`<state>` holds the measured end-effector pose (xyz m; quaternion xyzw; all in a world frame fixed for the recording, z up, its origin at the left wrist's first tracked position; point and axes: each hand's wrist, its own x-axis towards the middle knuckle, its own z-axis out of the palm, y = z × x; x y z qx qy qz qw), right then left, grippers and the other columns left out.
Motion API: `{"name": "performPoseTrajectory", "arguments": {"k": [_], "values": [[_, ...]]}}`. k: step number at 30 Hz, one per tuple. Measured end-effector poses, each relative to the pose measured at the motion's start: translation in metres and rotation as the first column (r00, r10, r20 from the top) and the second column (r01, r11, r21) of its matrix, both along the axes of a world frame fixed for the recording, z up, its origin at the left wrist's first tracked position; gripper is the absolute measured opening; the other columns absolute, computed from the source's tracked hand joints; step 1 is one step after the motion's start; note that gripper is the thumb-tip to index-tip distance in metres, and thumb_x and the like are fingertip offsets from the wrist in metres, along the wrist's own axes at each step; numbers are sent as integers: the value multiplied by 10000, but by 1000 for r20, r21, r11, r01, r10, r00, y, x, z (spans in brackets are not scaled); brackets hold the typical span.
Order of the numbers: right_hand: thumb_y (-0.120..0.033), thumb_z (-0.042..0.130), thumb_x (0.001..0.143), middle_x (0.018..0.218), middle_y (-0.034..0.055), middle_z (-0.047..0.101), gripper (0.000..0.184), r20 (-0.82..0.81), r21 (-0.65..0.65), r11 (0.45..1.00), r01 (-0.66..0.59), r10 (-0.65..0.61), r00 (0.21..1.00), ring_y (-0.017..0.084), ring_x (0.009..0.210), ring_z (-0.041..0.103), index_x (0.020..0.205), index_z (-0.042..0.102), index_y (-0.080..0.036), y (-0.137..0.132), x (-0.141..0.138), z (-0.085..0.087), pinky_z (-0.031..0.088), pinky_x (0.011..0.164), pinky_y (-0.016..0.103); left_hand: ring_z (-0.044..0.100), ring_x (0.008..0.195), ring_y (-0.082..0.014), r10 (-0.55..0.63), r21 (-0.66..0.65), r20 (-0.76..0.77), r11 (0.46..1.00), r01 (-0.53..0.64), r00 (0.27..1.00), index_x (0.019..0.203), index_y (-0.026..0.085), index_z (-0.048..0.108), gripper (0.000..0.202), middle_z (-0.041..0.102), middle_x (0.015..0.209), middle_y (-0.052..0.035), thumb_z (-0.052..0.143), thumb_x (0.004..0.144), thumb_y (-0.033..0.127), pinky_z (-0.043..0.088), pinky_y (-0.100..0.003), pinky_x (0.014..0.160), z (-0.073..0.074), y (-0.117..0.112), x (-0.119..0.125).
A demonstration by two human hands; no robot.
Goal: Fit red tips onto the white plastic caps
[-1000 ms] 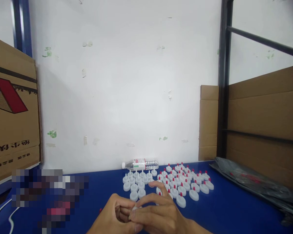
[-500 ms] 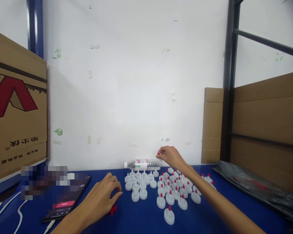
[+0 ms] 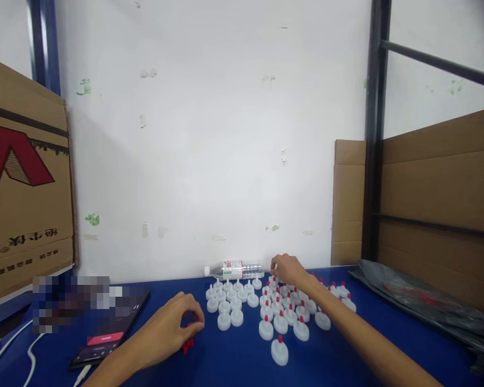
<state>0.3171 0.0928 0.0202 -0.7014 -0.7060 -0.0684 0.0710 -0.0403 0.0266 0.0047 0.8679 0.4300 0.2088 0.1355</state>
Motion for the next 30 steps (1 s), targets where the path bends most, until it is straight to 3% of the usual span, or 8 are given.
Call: {"name": "performPoseTrajectory", "arguments": {"k": [5,10,16,19,25,27,30], "values": [[-357,618,988,1267,92,624,323,24,17,999,-51,50,998,233,1065,646,1256,605,-177,-2,-1,12,559,902,448,590,952,-224,-28,-14,-57,1000,28,998,813,240,720,165,672,954,-11,649,875,375,424,-329,880,6,-3,-2],[-361,613,992,1243,87,635,300,-11,-60,985,-164,163,986,220,1038,654,1230,618,-179,-3,-8,16,565,890,432,600,948,-233,-29,-51,-75,998,25,997,768,251,740,162,660,951,-8,709,821,401,421,-344,923,7,-4,-3],[-281,565,982,996,43,766,218,-81,-99,938,-333,325,942,207,913,710,1118,730,-234,-18,-23,20,530,793,306,611,927,-225,-5,-56,-79,998,0,997,740,235,704,211,670,921,2,679,855,410,389,-368,984,-3,1,0],[-250,522,963,1033,49,783,310,-88,-112,920,-375,366,926,225,912,727,1192,729,-279,-22,-29,17,508,738,280,613,936,-234,26,-22,-33,999,-27,999,857,254,707,214,686,915,0,608,914,435,401,-355,922,-1,-1,5],[-88,623,778,1147,69,763,464,-72,-136,919,-369,362,929,272,1033,709,1191,738,-267,-17,-33,2,505,815,311,627,794,-220,108,53,73,992,-112,992,917,257,728,297,693,821,-6,514,962,458,396,-288,713,0,-6,17],[-121,626,804,1110,79,771,392,-83,-100,922,-374,367,927,271,1010,711,1151,751,-252,-19,-34,6,500,812,314,614,725,-206,106,51,135,992,-114,985,914,252,740,320,681,756,4,507,964,465,382,-273,667,-1,-10,22],[-319,577,930,1029,104,773,244,-108,10,924,-382,381,918,278,955,706,1046,765,-215,-28,-36,22,486,780,331,582,660,-189,118,55,208,990,-132,971,921,253,751,339,669,730,8,499,969,475,379,-267,641,0,-17,28]]}}
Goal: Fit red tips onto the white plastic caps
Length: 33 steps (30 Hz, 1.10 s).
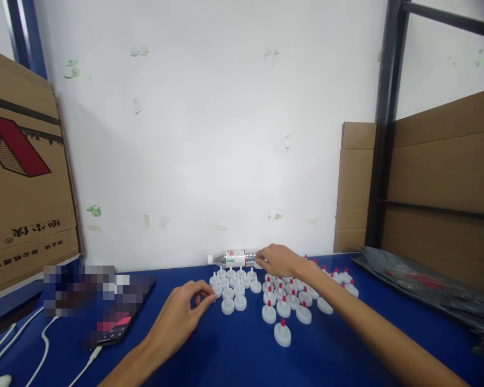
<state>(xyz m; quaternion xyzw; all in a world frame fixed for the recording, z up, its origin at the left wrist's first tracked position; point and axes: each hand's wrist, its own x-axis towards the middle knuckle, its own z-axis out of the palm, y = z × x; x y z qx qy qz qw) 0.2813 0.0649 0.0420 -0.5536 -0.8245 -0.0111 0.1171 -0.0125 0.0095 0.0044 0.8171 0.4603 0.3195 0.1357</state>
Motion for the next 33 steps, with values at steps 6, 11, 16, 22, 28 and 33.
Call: {"name": "performPoseTrajectory", "arguments": {"k": [6,11,16,22,28,33], "values": [[-481,664,906,995,59,746,275,-98,100,988,-119,128,987,235,882,681,989,707,-222,-25,-20,27,452,688,298,549,605,-172,3,-26,118,1000,0,993,984,244,771,345,727,801,-11,547,938,503,417,-272,629,3,-6,5],[-304,708,912,1008,-11,734,179,-116,32,935,-354,355,928,168,868,673,1061,626,-249,-48,-48,26,447,674,236,509,529,-141,12,-117,305,993,25,952,1043,196,782,440,767,914,-49,580,905,562,402,-247,535,1,-3,7],[-209,703,896,1035,21,726,298,-99,54,880,-472,475,874,190,871,671,1144,538,-229,-68,-64,22,448,695,256,415,452,-107,-23,-154,314,985,75,949,1095,174,768,484,714,716,-14,574,915,579,330,-216,446,-5,-6,10],[-223,621,946,1000,34,706,235,-31,78,881,-466,469,882,208,851,657,1147,499,-228,-76,-66,31,428,716,274,418,473,-92,-7,-90,338,995,40,941,1060,194,772,450,758,896,-26,571,919,571,354,-211,455,-9,-8,12],[-255,632,951,1039,41,697,248,-42,135,884,-447,456,889,212,877,642,1157,496,-235,-79,-69,33,422,733,279,498,463,-121,44,-104,347,994,-8,937,1098,187,764,481,763,823,-31,581,906,589,395,-230,463,-3,-5,5],[-263,619,965,1091,51,691,260,-41,173,874,-455,467,883,220,960,648,1195,501,-238,-81,-71,32,460,801,300,690,716,-216,56,-65,402,997,-32,914,1112,216,762,469,765,851,-36,563,919,594,517,-251,584,-2,-8,5]]}}
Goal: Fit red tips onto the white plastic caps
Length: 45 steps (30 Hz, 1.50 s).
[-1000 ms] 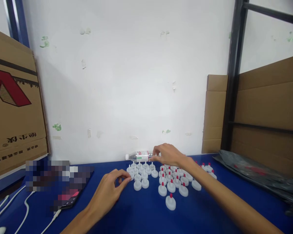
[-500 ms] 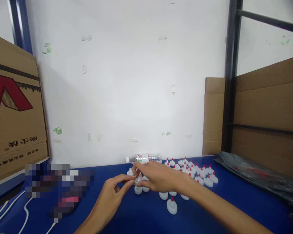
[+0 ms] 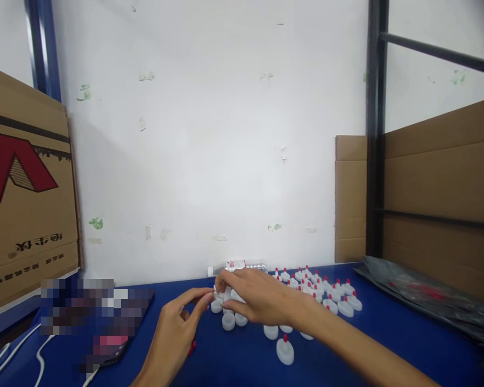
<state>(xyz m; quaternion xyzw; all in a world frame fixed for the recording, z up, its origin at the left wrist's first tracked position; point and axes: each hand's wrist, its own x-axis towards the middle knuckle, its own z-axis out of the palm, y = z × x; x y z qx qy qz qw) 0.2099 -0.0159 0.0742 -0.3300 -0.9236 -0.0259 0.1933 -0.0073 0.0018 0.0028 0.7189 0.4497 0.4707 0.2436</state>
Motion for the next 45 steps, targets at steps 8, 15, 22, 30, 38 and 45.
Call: {"name": "performPoseTrajectory", "arguments": {"k": [8,15,22,30,38,45], "values": [[-216,573,994,1180,89,670,349,-8,88,992,-92,93,996,225,1089,621,1324,460,-213,0,-1,-2,484,944,343,712,814,-248,-94,-3,111,996,94,989,962,200,787,387,781,887,-53,672,841,549,578,-302,747,9,5,-1],[-157,492,1028,1260,105,619,338,-157,93,985,-147,160,974,218,1178,542,1358,458,-222,-1,-5,-9,481,977,355,510,437,-105,-159,-73,143,983,171,977,886,170,713,489,676,715,-15,581,878,640,415,-203,402,1,5,5],[-61,482,998,1227,75,646,311,-271,153,972,-178,215,938,206,1138,544,1259,502,-228,3,-12,-24,487,987,349,431,353,-53,-316,-134,149,932,336,937,800,182,562,511,580,697,25,475,943,665,335,-180,368,-4,6,1],[-55,473,1002,1181,58,659,334,-265,237,951,-198,259,929,197,1167,535,1277,515,-240,7,-18,-34,474,999,340,449,574,-132,-206,87,-103,973,215,973,718,202,516,498,474,653,39,348,1025,556,364,-240,548,15,-2,-6],[-247,559,1000,1008,50,696,109,161,56,997,-57,47,986,199,926,661,1040,652,-209,3,-10,-23,485,811,286,566,903,-225,52,306,-656,930,202,753,882,231,625,390,643,890,-26,303,1071,343,373,-328,745,13,10,-22],[-349,413,1059,912,63,743,338,190,48,991,124,-131,973,219,836,686,1002,709,-196,17,15,-6,443,713,299,587,985,-258,131,257,-736,962,96,664,932,228,677,361,664,936,-51,352,1055,324,413,-345,756,6,29,-36]]}}
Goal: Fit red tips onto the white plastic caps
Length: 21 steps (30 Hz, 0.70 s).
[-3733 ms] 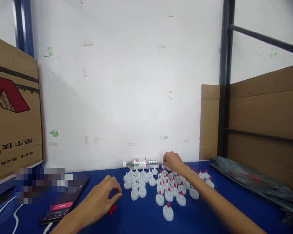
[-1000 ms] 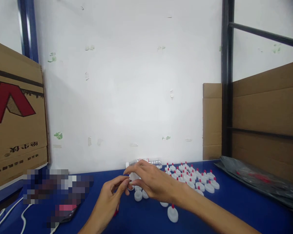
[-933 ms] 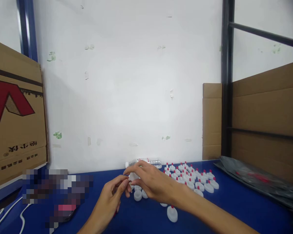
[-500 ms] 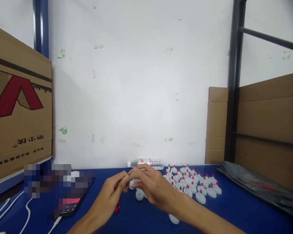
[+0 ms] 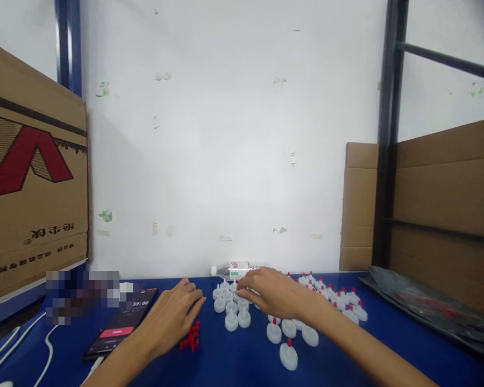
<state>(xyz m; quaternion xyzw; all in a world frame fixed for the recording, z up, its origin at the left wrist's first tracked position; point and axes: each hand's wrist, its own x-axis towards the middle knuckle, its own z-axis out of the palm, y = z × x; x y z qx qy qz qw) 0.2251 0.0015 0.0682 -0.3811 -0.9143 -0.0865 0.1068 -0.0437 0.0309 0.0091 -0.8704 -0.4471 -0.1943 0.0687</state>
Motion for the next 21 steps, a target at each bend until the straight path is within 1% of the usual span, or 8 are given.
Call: {"name": "performPoseTrajectory", "arguments": {"k": [2,3,7,10,13,16,18,21], "values": [[-320,396,1052,841,68,741,381,54,-73,995,70,-66,996,221,803,686,923,728,-186,4,8,0,437,701,301,595,986,-253,8,-28,5,1000,-8,1000,960,231,685,330,664,962,-53,372,1038,302,434,-352,781,-3,2,-1],[-303,405,1042,832,68,745,376,80,-114,989,97,-88,993,221,798,689,913,738,-185,6,10,-2,438,698,300,596,995,-252,14,-32,16,999,-14,1000,979,232,687,311,662,991,-56,385,1027,287,443,-352,788,-4,3,-1],[-271,524,966,925,60,785,261,123,-231,963,136,-109,986,215,834,718,1003,773,-202,12,16,-14,460,678,278,568,1082,-269,44,16,58,999,-45,997,1022,243,685,244,615,1163,-79,447,970,253,465,-334,747,-8,2,-1],[-284,573,927,937,53,797,243,142,-283,949,142,-105,984,213,818,730,1017,787,-212,16,18,-20,475,658,271,562,1069,-269,21,21,52,1000,-22,998,999,240,685,238,615,1163,-80,450,960,244,472,-342,765,-9,2,-1],[-295,572,925,884,59,797,256,144,-293,945,147,-109,984,227,796,734,1028,791,-212,16,19,-18,493,665,288,576,1002,-260,4,-50,19,999,-3,1000,949,230,688,298,661,1031,-69,392,988,228,461,-353,792,-12,4,-2],[-288,560,938,938,74,793,276,112,-268,954,133,-106,988,241,894,733,1094,776,-216,15,19,-12,508,752,310,585,966,-263,20,-107,8,994,-19,1000,939,233,697,358,684,938,-63,346,1009,233,443,-355,784,-14,7,-3],[-300,572,940,1025,74,783,291,79,-244,964,108,-91,993,243,987,719,1159,754,-238,13,18,-9,505,822,316,595,972,-264,28,-131,25,991,-24,999,934,235,706,339,696,933,-63,377,1006,274,434,-350,791,-16,8,-4],[-327,624,910,1051,60,780,304,52,-237,969,64,-53,997,254,1019,712,1184,744,-271,8,15,-6,503,862,329,628,933,-252,59,-190,71,981,-45,996,921,230,719,292,709,935,-63,464,974,362,436,-337,803,-17,10,-5]]}}
